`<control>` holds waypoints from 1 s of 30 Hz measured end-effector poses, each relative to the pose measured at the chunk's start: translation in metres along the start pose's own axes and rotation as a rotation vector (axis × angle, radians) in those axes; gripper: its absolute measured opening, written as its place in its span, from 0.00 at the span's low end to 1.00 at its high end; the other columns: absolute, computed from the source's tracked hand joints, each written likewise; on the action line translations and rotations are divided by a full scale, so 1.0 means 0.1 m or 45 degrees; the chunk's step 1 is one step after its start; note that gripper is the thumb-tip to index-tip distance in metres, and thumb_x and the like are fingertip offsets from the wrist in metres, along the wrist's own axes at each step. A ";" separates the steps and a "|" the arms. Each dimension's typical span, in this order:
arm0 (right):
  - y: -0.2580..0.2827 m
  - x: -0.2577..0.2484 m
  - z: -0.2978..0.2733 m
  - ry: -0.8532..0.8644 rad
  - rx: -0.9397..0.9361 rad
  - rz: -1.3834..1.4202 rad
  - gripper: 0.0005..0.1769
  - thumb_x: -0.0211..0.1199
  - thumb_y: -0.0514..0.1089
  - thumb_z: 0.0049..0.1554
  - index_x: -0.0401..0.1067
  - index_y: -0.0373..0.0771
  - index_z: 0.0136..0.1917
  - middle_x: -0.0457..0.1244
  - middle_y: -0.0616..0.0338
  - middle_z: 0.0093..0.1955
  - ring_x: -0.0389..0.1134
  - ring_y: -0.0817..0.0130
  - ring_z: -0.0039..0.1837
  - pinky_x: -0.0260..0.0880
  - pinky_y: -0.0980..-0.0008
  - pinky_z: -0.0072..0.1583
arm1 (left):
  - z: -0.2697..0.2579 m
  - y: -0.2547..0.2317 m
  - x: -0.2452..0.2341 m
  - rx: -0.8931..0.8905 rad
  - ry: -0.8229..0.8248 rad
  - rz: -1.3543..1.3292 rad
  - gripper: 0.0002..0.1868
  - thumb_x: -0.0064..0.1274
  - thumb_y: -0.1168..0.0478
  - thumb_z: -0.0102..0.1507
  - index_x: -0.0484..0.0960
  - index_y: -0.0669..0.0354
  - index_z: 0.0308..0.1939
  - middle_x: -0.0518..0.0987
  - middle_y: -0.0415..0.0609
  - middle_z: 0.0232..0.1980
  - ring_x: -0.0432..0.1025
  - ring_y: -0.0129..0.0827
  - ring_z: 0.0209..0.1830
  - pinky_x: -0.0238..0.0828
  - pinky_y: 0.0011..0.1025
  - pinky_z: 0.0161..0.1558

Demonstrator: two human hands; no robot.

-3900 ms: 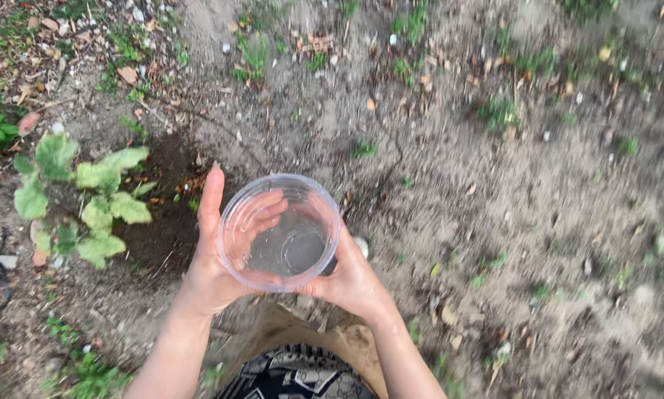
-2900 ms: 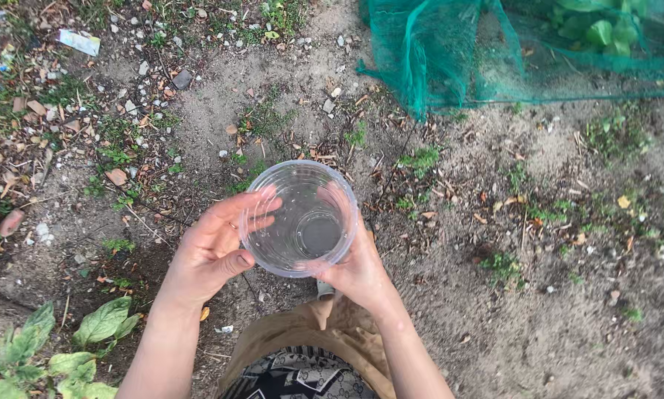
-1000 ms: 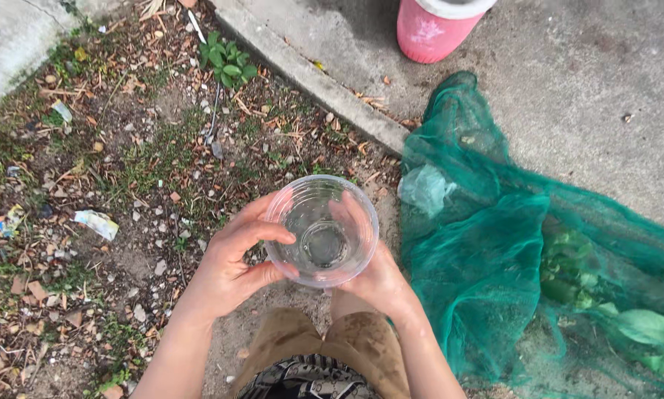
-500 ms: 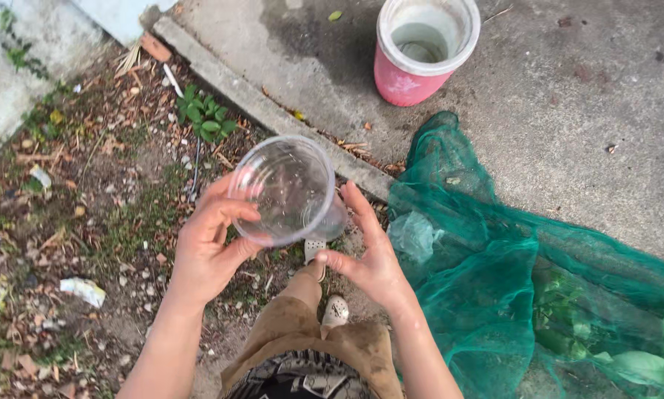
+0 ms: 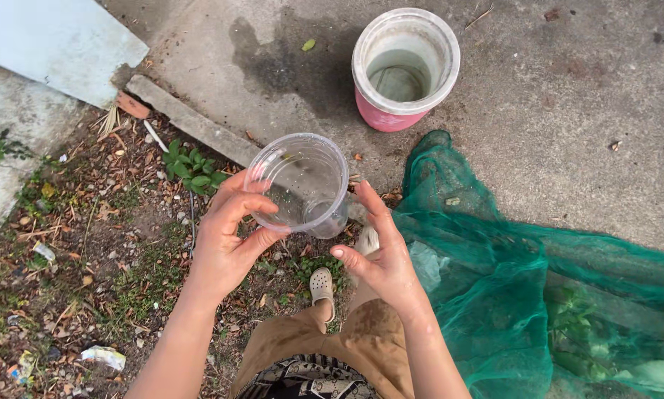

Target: The person fills a plastic cup with water from a bucket and pours it onto plants by hand in an outdoor garden.

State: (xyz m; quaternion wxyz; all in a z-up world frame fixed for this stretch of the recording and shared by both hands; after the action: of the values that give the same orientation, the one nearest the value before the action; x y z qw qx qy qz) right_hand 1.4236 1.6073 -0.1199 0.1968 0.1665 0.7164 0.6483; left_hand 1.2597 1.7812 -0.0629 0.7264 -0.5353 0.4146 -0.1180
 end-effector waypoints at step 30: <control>0.12 -2.23 3.20 -0.051 -0.172 -0.297 0.43 0.71 0.46 0.57 0.57 0.40 0.80 0.52 0.45 0.82 0.52 0.49 0.84 0.55 0.55 0.78 | 3.68 0.11 1.61 -0.178 0.039 -0.039 0.10 0.66 0.63 0.58 0.81 0.61 0.39 0.58 0.53 0.81 0.71 0.43 0.70 0.81 0.36 0.55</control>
State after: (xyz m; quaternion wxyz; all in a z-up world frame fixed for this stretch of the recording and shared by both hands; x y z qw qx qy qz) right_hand 1.7761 1.7748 -0.1197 0.2959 0.0815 0.6814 0.6644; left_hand 1.6256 1.9366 -0.1179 0.6790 -0.5890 0.4246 -0.1080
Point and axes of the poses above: each hand's wrist, its own z-axis towards the middle knuckle, its own x-axis out of the palm, y = z × x, the point moved 3 cm from there along z, towards the middle knuckle
